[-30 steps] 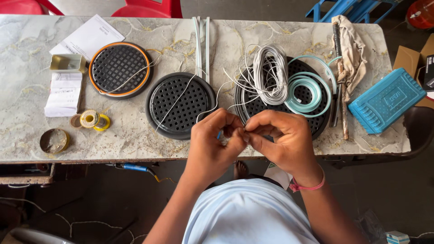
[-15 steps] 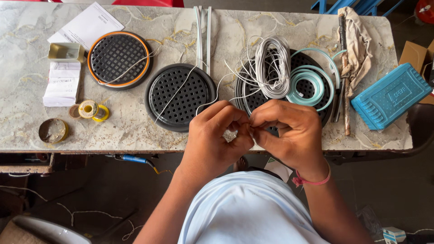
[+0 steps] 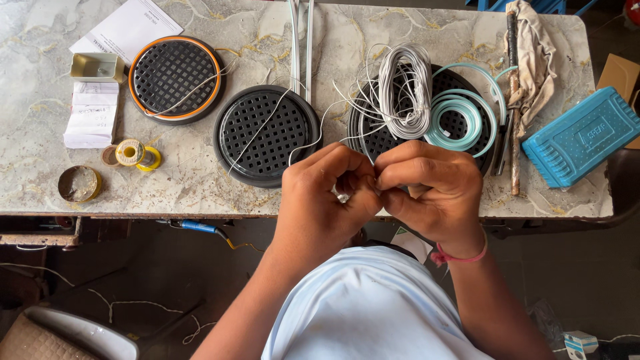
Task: The person strips the insulation from white wires using blue pliers, then uses a soldering iron and solder to join the exposed ends. The person repeats this process for multiple wire segments on a cluttered workbench.
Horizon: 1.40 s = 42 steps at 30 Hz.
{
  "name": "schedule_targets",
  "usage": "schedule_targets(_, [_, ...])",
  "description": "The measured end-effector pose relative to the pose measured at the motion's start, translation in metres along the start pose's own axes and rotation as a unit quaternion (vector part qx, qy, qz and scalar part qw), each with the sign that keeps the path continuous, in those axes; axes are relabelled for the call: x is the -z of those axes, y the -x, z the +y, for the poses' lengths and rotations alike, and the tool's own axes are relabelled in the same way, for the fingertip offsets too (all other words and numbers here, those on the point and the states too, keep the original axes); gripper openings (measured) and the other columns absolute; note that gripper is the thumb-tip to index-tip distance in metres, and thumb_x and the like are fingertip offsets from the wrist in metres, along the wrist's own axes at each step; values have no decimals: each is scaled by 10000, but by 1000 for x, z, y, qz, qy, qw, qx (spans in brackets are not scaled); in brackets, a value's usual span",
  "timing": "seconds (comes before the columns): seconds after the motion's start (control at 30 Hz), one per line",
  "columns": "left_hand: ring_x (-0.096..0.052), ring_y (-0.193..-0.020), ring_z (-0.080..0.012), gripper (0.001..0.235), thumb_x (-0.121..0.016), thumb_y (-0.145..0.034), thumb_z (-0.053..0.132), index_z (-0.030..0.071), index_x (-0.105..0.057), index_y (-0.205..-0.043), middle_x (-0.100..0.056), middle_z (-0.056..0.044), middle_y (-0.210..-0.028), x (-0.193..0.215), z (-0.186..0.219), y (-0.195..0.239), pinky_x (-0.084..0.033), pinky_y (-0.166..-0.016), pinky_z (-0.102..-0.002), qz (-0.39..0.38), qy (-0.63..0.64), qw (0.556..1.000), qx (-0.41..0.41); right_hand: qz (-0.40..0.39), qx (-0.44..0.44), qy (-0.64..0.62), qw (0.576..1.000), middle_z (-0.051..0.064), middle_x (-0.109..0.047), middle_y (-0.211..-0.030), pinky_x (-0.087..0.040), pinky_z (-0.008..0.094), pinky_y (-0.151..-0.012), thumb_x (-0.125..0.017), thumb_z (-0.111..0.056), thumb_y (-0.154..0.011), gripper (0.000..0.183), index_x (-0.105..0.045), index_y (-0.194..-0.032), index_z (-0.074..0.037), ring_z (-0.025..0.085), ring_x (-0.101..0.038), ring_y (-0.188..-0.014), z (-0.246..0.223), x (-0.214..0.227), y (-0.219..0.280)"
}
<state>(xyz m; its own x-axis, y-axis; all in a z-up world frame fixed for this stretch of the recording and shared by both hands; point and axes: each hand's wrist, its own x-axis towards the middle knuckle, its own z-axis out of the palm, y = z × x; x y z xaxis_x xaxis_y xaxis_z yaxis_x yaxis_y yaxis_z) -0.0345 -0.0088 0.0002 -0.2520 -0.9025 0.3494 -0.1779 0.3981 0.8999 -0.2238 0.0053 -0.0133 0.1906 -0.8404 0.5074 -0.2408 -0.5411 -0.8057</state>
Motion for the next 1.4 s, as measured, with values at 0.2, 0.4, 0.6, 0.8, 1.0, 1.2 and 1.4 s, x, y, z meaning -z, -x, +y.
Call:
schedule_targets(0.2, [-672, -741, -185, 176, -750, -802, -23, 35, -646, -932, -625, -61, -857, 2, 2, -1, -570, -672, -288, 9, -52, 996, -78, -1, -41, -118, 992, 115, -692, -1077, -555, 203, -741, -763, -12, -939, 163, -659, -1054, 41, 87, -680, -903, 1, -2, 0])
schedule_targets(0.4, [-637, -740, -226, 222, -780, -772, -4, 36, -634, -934, -600, -70, -840, 8, 4, -2, -532, -657, -331, -14, -68, 991, -114, -24, -38, -93, 995, 114, -689, -1034, -586, 210, -750, -765, -59, -963, 160, -651, -1016, 42, 109, -683, -865, -4, 2, -2])
schedule_targets(0.6, [-662, -727, -183, 200, -763, -785, 3, 31, -612, -912, -616, -57, -839, 14, 9, -5, -557, -664, -294, -56, -25, 994, -86, -46, 20, 22, 998, 100, -697, -983, -548, 227, -724, -739, -178, -984, 218, -627, -1009, 8, 144, -689, -826, -13, 6, -7])
schedule_targets(0.8, [-647, -672, -142, 203, -795, -773, 34, 27, -610, -857, -622, -45, -795, 13, 23, -10, -548, -641, -267, -55, -3, 997, -49, -20, 79, 103, 991, 106, -673, -969, -548, 244, -718, -726, -165, -1009, 221, -575, -1029, -4, 165, -688, -808, -23, 4, -10])
schedule_targets(1.0, [-582, -635, -82, 116, -740, -799, 36, 6, -636, -841, -634, -43, -730, 14, 33, -12, -514, -603, -241, -58, 30, 998, 16, -20, 114, 137, 984, 117, -674, -969, -553, 266, -701, -721, -117, -998, 206, -539, -1012, -22, 199, -689, -798, -22, 2, -12])
schedule_targets(1.2, [-509, -629, -3, 91, -660, -850, 72, -13, -663, -815, -627, 11, -697, 9, 28, -11, -434, -522, -208, -86, 175, 964, 183, -9, 135, 139, 981, 113, -661, -946, -549, 257, -685, -705, -90, -1005, 175, -541, -1007, -29, 188, -671, -797, -14, 1, -7])
schedule_targets(1.4, [-543, -650, -14, 97, -647, -855, 66, -27, -660, -836, -653, 15, -735, 1, 22, -12, -439, -553, -198, -48, 286, 931, 222, 30, 24, -7, 999, 115, -661, -947, -435, 215, -622, -679, -66, -979, 136, -555, -997, -15, 76, -516, -702, -1, -7, -1])
